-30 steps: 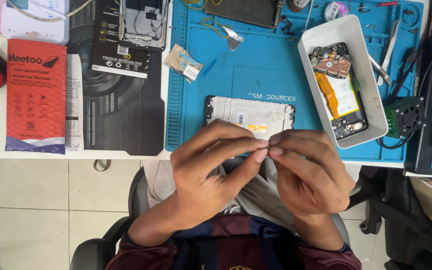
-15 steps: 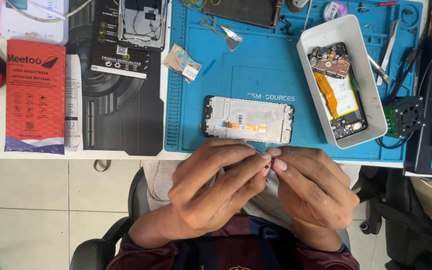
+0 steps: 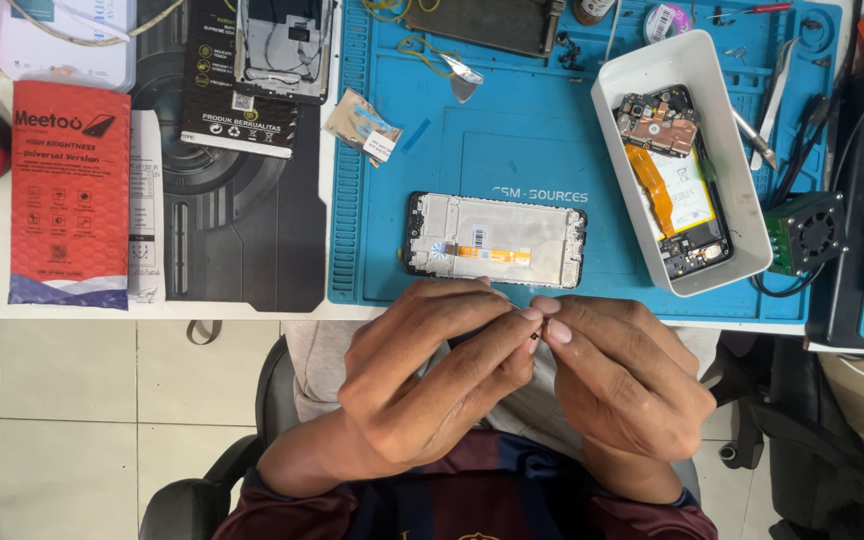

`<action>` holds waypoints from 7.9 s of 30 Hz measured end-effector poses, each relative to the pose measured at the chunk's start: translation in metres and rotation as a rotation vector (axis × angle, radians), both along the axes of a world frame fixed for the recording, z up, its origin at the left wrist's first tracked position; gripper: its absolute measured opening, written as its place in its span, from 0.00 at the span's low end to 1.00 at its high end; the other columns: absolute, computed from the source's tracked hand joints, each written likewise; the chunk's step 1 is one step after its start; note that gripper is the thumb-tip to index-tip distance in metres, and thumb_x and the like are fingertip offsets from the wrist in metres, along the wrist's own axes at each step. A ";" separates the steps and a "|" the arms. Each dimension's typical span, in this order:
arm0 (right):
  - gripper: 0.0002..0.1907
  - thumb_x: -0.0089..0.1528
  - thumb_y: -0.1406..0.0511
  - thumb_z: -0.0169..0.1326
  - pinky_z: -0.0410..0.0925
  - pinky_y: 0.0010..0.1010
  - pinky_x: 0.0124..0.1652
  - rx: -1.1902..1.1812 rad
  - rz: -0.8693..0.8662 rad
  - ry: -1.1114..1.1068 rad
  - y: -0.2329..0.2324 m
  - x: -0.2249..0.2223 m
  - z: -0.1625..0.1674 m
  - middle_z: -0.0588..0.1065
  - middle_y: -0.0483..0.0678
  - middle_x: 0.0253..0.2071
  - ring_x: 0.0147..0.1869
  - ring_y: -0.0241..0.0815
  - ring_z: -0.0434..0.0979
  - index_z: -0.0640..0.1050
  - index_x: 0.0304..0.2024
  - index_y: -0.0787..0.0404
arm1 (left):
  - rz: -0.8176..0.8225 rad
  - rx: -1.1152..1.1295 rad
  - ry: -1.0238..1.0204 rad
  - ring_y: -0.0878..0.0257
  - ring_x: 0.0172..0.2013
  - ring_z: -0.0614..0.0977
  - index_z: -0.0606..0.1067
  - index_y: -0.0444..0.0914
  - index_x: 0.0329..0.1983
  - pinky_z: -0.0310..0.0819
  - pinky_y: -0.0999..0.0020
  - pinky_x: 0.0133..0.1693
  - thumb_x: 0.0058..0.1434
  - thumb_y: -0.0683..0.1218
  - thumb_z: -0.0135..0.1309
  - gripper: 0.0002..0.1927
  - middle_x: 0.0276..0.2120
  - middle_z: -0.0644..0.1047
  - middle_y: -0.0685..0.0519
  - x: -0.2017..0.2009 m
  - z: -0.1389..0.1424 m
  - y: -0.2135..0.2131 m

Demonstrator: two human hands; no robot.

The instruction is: The person disassembles a smartphone at a repair bench. They remove the back cover, peel adhesive and a flex cable from the frame, work a small component loose by hand, then lift the frame and hold it up while separating the remaining parts.

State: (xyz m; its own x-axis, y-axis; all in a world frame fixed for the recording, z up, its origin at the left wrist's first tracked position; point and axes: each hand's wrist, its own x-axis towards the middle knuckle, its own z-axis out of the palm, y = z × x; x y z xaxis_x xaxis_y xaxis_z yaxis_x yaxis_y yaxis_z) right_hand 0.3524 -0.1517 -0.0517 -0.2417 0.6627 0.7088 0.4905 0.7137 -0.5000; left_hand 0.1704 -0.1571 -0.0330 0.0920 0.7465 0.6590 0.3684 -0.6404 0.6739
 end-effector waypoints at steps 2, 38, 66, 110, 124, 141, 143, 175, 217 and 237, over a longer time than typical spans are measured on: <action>0.12 0.58 0.81 0.63 0.78 0.30 0.38 -0.003 -0.006 0.003 0.000 -0.001 0.000 0.80 0.59 0.40 0.42 0.51 0.85 0.79 0.44 0.72 | -0.003 -0.010 -0.008 0.54 0.43 0.85 0.79 0.28 0.48 0.85 0.63 0.44 0.63 0.34 0.68 0.12 0.42 0.78 0.46 0.000 0.000 -0.001; 0.12 0.60 0.79 0.63 0.77 0.28 0.36 0.043 -0.026 0.015 -0.001 0.001 -0.006 0.80 0.60 0.40 0.40 0.49 0.84 0.79 0.45 0.70 | -0.025 -0.025 -0.011 0.54 0.44 0.85 0.79 0.29 0.49 0.86 0.61 0.47 0.62 0.35 0.69 0.14 0.43 0.78 0.46 0.002 -0.004 -0.002; 0.12 0.59 0.80 0.62 0.76 0.28 0.35 0.034 -0.038 0.033 -0.001 0.000 -0.008 0.80 0.60 0.39 0.39 0.48 0.84 0.79 0.44 0.70 | 0.012 -0.058 -0.049 0.55 0.42 0.85 0.80 0.31 0.47 0.86 0.63 0.46 0.60 0.35 0.69 0.13 0.41 0.79 0.48 0.007 -0.006 -0.001; 0.11 0.60 0.81 0.62 0.75 0.27 0.34 0.038 -0.051 0.058 -0.001 0.002 -0.014 0.80 0.59 0.38 0.38 0.47 0.83 0.79 0.44 0.70 | -0.037 -0.088 -0.075 0.55 0.43 0.85 0.80 0.32 0.47 0.86 0.63 0.49 0.60 0.36 0.69 0.13 0.42 0.80 0.48 0.006 -0.007 0.002; 0.09 0.58 0.81 0.61 0.76 0.30 0.34 0.011 -0.057 0.078 0.003 0.003 -0.015 0.79 0.60 0.35 0.36 0.49 0.84 0.78 0.41 0.72 | -0.005 -0.114 -0.141 0.57 0.42 0.86 0.80 0.31 0.46 0.84 0.68 0.41 0.61 0.34 0.68 0.12 0.40 0.80 0.48 0.010 -0.009 0.004; 0.10 0.57 0.75 0.66 0.77 0.30 0.35 -0.196 -0.046 0.204 0.007 -0.003 0.020 0.78 0.60 0.34 0.37 0.47 0.84 0.76 0.37 0.73 | -0.035 -0.131 -0.124 0.54 0.45 0.85 0.80 0.32 0.48 0.85 0.64 0.48 0.62 0.35 0.67 0.12 0.42 0.79 0.47 0.010 -0.011 0.004; 0.10 0.58 0.75 0.66 0.77 0.29 0.34 -0.214 -0.036 0.210 0.007 -0.004 0.023 0.78 0.60 0.34 0.37 0.47 0.84 0.77 0.37 0.73 | -0.062 -0.101 -0.084 0.53 0.46 0.85 0.79 0.31 0.50 0.86 0.61 0.51 0.62 0.34 0.67 0.14 0.44 0.78 0.46 0.006 -0.010 0.004; 0.11 0.61 0.71 0.65 0.76 0.29 0.34 -0.191 -0.037 0.080 0.008 -0.001 0.023 0.78 0.59 0.34 0.37 0.45 0.83 0.76 0.38 0.74 | -0.130 0.001 0.081 0.51 0.47 0.84 0.77 0.27 0.52 0.84 0.51 0.59 0.64 0.34 0.66 0.15 0.45 0.78 0.44 -0.001 -0.006 0.007; 0.13 0.58 0.75 0.68 0.74 0.29 0.31 -0.113 0.044 -0.013 0.019 0.004 0.014 0.76 0.58 0.33 0.36 0.46 0.82 0.75 0.37 0.74 | -0.052 0.019 0.102 0.53 0.44 0.84 0.77 0.28 0.50 0.85 0.53 0.57 0.62 0.31 0.66 0.14 0.42 0.77 0.45 0.004 -0.010 0.008; 0.14 0.54 0.72 0.69 0.78 0.33 0.35 -0.052 -0.023 -0.026 0.017 0.002 0.014 0.78 0.59 0.31 0.36 0.48 0.84 0.76 0.35 0.72 | 0.030 0.017 0.128 0.54 0.43 0.84 0.78 0.30 0.49 0.85 0.54 0.56 0.60 0.31 0.66 0.16 0.43 0.77 0.47 0.007 -0.012 0.005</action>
